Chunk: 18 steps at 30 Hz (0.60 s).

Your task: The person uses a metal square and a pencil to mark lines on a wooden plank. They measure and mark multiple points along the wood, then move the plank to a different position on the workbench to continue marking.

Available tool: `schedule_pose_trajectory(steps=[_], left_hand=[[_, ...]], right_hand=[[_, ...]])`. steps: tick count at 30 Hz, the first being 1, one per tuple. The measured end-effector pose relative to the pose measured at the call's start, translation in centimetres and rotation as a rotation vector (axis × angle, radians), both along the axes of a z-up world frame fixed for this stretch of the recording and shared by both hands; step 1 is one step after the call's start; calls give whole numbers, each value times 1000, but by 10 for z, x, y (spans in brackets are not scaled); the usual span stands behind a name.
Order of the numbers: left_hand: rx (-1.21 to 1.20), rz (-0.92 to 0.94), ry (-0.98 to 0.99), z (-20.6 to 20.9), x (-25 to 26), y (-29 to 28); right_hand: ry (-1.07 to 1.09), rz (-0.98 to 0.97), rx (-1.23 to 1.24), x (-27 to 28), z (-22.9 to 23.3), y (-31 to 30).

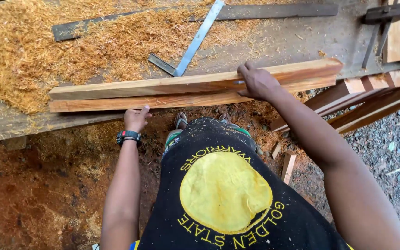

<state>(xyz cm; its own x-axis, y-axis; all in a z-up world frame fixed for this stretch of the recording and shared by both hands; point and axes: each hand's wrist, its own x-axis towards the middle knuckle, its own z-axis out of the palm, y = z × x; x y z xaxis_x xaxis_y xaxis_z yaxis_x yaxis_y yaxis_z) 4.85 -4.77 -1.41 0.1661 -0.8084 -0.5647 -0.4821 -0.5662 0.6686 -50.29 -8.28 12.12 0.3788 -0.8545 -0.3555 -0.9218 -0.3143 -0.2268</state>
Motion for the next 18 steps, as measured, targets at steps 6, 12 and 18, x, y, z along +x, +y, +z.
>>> schedule_pose_trajectory(steps=[6,12,18], left_hand=[[23,-347,-445,51,-9,-7],[-359,-576,-570,144,-57,-63],[-136,-998,-576,62,-46,-120]], right_hand=[[-20,-47,279,-15,-92,-48],[121,-28,218,-11,-83,-42],[-13,-118,123,-7,-64,-4]])
